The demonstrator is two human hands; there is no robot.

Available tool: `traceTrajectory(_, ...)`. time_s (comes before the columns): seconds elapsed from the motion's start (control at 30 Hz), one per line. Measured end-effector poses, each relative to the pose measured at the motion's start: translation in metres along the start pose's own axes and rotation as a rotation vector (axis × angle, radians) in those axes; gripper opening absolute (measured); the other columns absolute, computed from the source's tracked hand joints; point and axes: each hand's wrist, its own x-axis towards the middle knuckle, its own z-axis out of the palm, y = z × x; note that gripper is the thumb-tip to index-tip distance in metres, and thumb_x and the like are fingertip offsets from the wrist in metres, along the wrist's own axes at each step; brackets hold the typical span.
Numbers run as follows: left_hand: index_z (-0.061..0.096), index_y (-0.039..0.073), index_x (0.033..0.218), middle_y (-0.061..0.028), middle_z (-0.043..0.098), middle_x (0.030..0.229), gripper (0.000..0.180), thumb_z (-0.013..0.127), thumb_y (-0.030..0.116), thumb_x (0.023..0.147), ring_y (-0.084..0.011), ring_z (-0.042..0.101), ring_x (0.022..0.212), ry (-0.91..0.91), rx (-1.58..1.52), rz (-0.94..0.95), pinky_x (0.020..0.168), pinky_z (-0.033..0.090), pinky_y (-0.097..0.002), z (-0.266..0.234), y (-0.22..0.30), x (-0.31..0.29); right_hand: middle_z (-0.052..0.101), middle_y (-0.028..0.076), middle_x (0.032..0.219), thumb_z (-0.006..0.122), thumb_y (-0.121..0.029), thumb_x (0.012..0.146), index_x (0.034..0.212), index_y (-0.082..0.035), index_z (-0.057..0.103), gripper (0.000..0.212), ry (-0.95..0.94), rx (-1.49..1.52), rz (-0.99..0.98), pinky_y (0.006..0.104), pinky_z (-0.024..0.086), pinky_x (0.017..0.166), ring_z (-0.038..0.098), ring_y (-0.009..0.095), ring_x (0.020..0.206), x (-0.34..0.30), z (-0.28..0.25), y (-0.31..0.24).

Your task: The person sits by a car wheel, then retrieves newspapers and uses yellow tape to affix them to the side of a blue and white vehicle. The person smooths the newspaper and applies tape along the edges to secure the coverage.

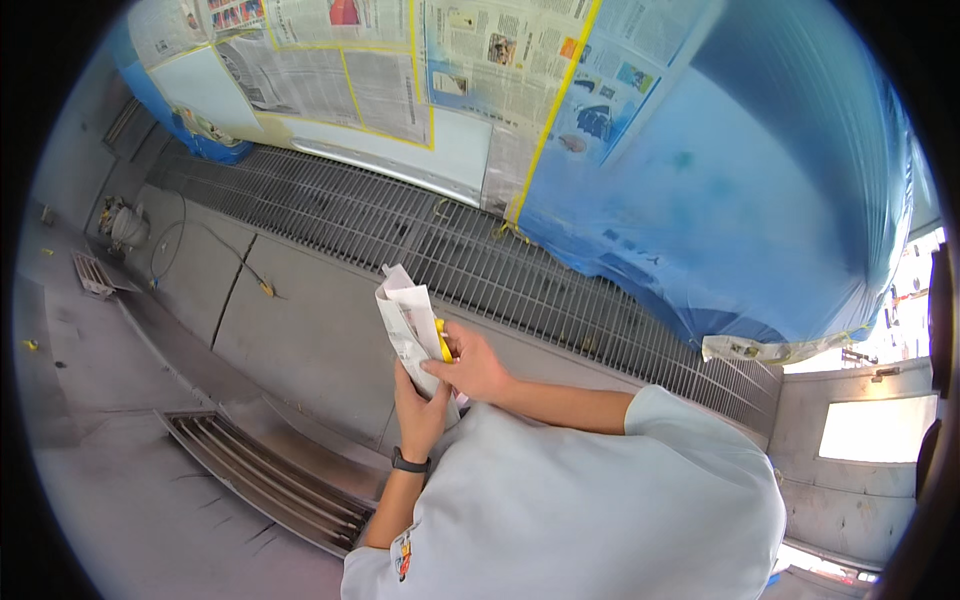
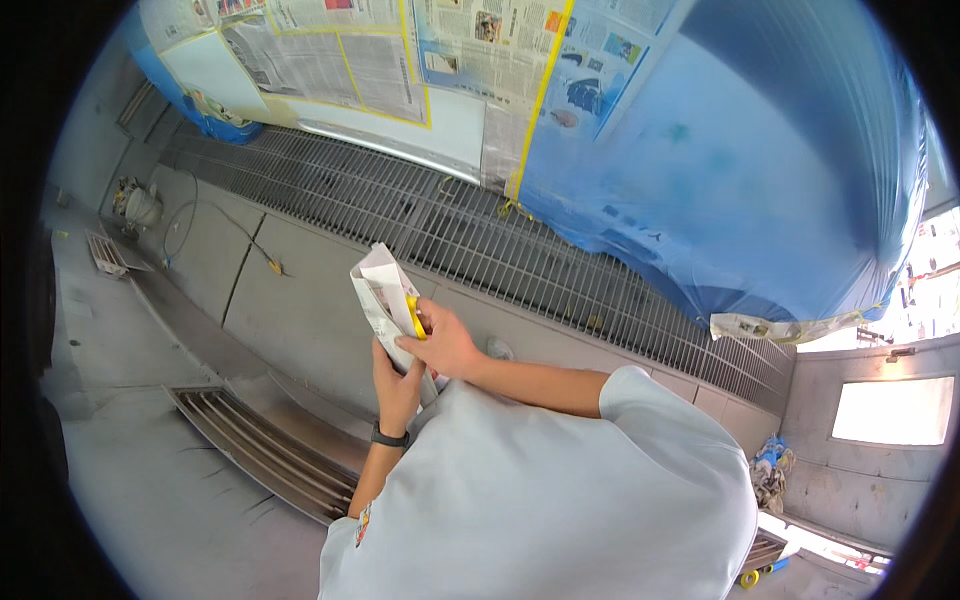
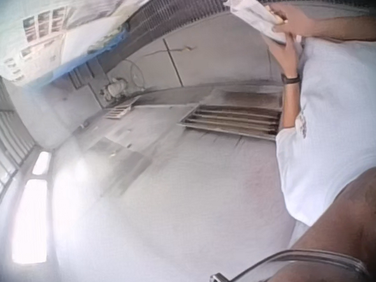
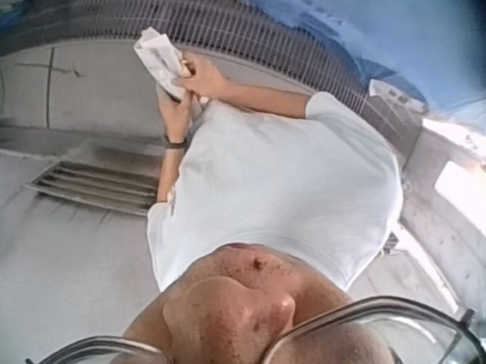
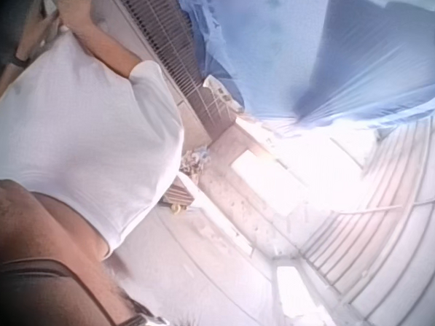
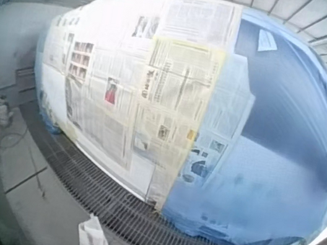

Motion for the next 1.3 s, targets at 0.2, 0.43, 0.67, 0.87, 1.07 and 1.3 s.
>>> traceTrajectory(0.2,0.051,-0.001,0.132,-0.0149,0.061,0.120,0.051,0.074,0.008,0.088,-0.0247,0.060,0.112,-0.009,0.057,0.024,0.096,0.048,-0.0382,0.002,0.001,0.012,0.071,0.011,0.097,0.076,-0.013,0.090,0.121,0.001,0.057,0.039,0.034,-0.201,-0.075,0.0326,0.056,0.065,0.067,0.013,0.076,0.009,-0.007,-0.007)
traceTrajectory(0.43,0.048,-0.003,0.138,-0.0210,0.068,0.116,0.061,0.074,0.011,0.086,-0.0299,0.069,0.107,0.015,0.131,0.024,0.090,0.054,-0.0419,0.000,-0.004,-0.005,0.070,0.010,0.097,0.077,-0.022,0.090,0.129,-0.002,0.061,0.046,0.007,-0.284,0.079,0.0327,0.056,0.056,0.066,0.013,0.069,-0.007,0.006,-0.008)
traceTrajectory(0.67,0.046,-0.001,0.143,-0.0264,0.069,0.119,0.064,0.072,0.014,0.086,-0.0393,0.071,0.109,-0.021,0.145,0.075,0.089,0.055,-0.0442,-0.004,-0.006,0.001,0.053,0.010,0.113,0.073,-0.025,0.094,0.136,-0.001,0.059,0.050,0.003,-0.327,-0.131,0.0320,0.059,0.058,0.068,0.019,0.081,-0.008,0.007,0.002)
traceTrajectory(0.87,0.047,-0.002,0.142,-0.0223,0.068,0.123,0.063,0.073,0.012,0.086,-0.0328,0.068,0.113,0.011,0.109,-0.077,0.095,0.052,-0.0421,-0.006,-0.006,-0.007,0.055,0.011,0.117,0.072,-0.024,0.094,0.132,-0.001,0.062,0.045,0.005,-0.412,-0.156,0.0349,0.057,0.079,0.066,0.022,0.098,-0.007,0.012,0.012)
traceTrajectory(1.07,0.042,0.001,0.147,-0.0253,0.072,0.113,0.075,0.075,0.020,0.082,-0.0430,0.071,0.104,-0.012,0.213,-0.003,0.086,0.057,-0.0463,-0.014,-0.010,-0.002,0.054,0.011,0.120,0.072,-0.021,0.093,0.129,-0.005,0.063,0.041,0.008,-0.299,-0.185,0.0326,0.057,0.061,0.068,0.022,0.084,-0.009,0.017,0.001)
traceTrajectory(1.3,0.041,0.001,0.146,-0.0267,0.072,0.112,0.073,0.074,0.022,0.084,-0.0455,0.070,0.102,0.035,0.232,0.019,0.085,0.057,-0.0482,-0.016,-0.014,-0.010,0.054,0.010,0.121,0.072,-0.021,0.093,0.130,-0.003,0.063,0.042,-0.041,-0.303,-0.131,0.0311,0.057,0.053,0.068,0.021,0.077,-0.011,0.023,-0.001)
